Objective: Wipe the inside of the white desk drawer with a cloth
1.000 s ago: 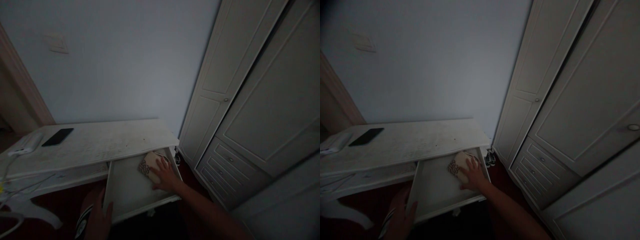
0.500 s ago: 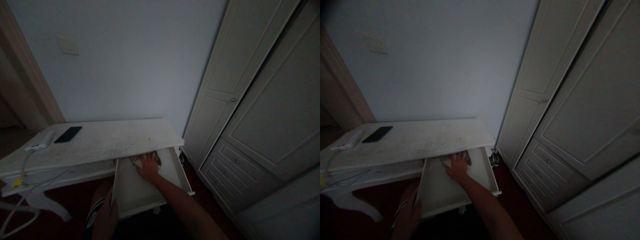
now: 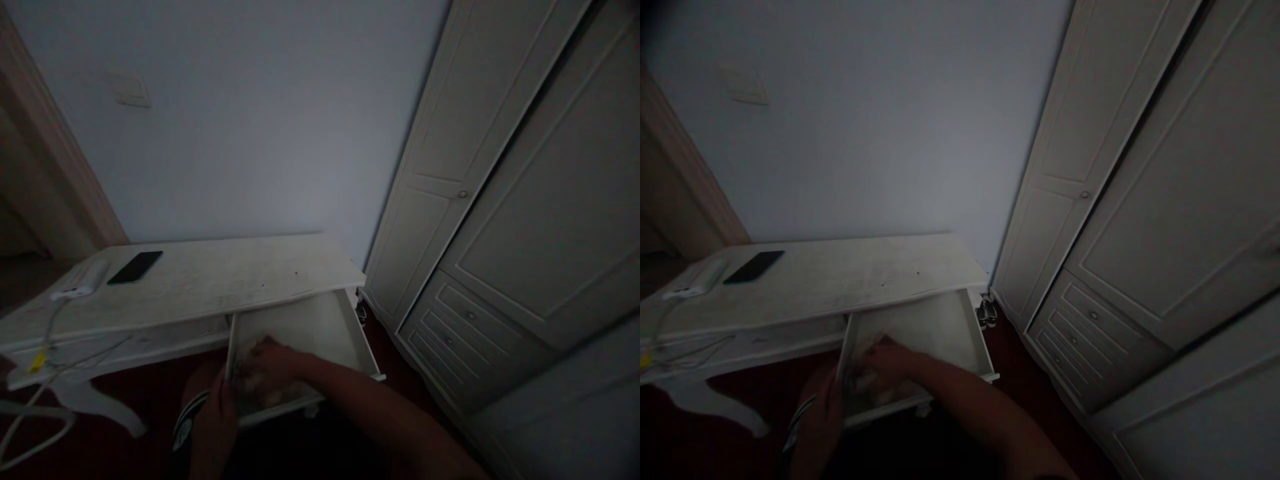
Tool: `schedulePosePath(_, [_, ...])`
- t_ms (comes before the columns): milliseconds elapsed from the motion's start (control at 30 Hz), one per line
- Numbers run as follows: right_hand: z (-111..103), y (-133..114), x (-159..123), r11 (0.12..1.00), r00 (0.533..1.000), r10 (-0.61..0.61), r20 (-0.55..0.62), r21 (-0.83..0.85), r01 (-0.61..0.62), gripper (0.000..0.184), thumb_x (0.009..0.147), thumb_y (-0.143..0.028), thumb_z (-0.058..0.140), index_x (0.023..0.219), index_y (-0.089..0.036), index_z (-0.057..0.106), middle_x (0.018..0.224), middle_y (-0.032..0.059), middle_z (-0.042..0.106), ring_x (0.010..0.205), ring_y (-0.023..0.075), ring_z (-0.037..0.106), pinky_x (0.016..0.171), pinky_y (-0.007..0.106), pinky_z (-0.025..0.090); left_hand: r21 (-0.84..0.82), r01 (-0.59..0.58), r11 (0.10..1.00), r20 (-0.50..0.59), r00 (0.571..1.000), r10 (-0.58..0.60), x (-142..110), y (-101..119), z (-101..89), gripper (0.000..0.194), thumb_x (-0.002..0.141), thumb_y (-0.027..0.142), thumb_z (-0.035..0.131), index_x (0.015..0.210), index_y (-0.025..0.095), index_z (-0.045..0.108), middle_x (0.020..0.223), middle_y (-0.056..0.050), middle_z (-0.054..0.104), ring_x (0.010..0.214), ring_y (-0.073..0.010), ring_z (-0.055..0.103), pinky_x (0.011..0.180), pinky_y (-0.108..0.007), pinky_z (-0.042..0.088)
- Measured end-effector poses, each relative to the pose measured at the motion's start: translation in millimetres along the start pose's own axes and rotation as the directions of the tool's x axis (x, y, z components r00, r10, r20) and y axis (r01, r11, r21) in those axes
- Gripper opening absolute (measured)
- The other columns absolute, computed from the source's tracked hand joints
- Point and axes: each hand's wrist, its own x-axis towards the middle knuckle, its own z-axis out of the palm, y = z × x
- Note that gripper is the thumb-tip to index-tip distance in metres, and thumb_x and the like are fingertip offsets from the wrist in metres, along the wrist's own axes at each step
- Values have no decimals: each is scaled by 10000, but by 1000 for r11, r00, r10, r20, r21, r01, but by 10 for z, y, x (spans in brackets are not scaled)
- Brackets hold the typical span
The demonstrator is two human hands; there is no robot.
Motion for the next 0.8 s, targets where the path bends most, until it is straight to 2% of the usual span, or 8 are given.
schedulePosePath(100, [128, -98, -42, 993, 994, -85, 64, -82, 90, 469, 814, -379, 784, 1249, -249, 667, 1293, 64, 660, 1190, 258, 623, 993, 370, 507, 8, 12, 1000, 8, 1000, -12, 14, -37, 2, 528, 991, 472, 366, 1420, 227, 553, 1295, -122, 717, 1190, -305, 680, 1000, -450, 548])
schedulePosePath(267, [296, -193, 14, 949, 981, 88, -174, -286, -135, 650, 860, -540, 702, 1435, -307, 510, 1393, 121, 576, 1180, 370, 600, 834, 520, 581, 10, -11, 1000, 62, 998, 10, 54, -78, -51, 575, 978, 520, 359, 1441, 217, 518, 1405, -143, 641, 1326, -334, 590, 1094, -496, 496])
schedulePosePath(400, [210, -7, -98, 922, 943, 182, -280, -285, -262, 614, 922, -605, 598, 1473, -367, 465, 1434, 106, 550, 1239, 396, 554, 866, 577, 565, -3, -35, 999, 76, 996, 35, 61, -109, -82, 609, 971, 538, 363, 1455, 196, 504, 1499, -158, 557, 1419, -351, 497, 1184, -531, 402])
schedulePosePath(467, [60, 184, -269, 872, 877, 337, -342, -238, -428, 569, 941, -564, 589, 1464, -369, 478, 1428, 100, 561, 1261, 379, 547, 923, 565, 545, -13, -22, 1000, 81, 996, 23, 53, -132, -71, 629, 967, 550, 372, 1468, 187, 492, 1512, -162, 543, 1432, -359, 479, 1198, -552, 377])
schedulePosePath(533, [-118, 402, -487, 753, 740, 540, -400, -164, -638, 513, 949, -479, 600, 1434, -335, 514, 1394, 112, 586, 1255, 359, 554, 964, 541, 525, -17, -10, 1000, 70, 998, 11, 43, -153, -50, 644, 964, 560, 371, 1480, 191, 484, 1514, -154, 545, 1433, -352, 479, 1198, -548, 378])
schedulePosePath(600, [-272, 600, -689, 639, 608, 655, -449, -101, -763, 467, 977, -381, 554, 1420, -237, 528, 1370, 175, 589, 1240, 365, 557, 967, 542, 515, -14, -7, 1000, 49, 999, 7, 35, -166, -35, 670, 961, 575, 351, 1485, 180, 484, 1530, -155, 531, 1435, -350, 476, 1201, -543, 374])
schedulePosePath(733, [-391, 788, -780, 494, 429, 752, -500, -2, -869, 445, 998, -285, 469, 1394, -87, 515, 1349, 287, 569, 1250, 395, 538, 947, 568, 505, -9, 27, 1000, 60, 998, -26, 31, -158, -53, 712, 947, 617, 354, 1487, 174, 494, 1533, -157, 532, 1431, -355, 480, 1204, -545, 365])
schedulePosePath(800, [-363, 761, -625, 454, 378, 778, -502, 33, -890, 464, 984, -288, 484, 1385, -58, 513, 1367, 323, 551, 1254, 408, 539, 951, 594, 489, -14, 37, 999, 70, 997, -36, 36, -156, -74, 722, 941, 636, 366, 1488, 183, 492, 1533, -154, 533, 1426, -358, 486, 1199, -548, 370])
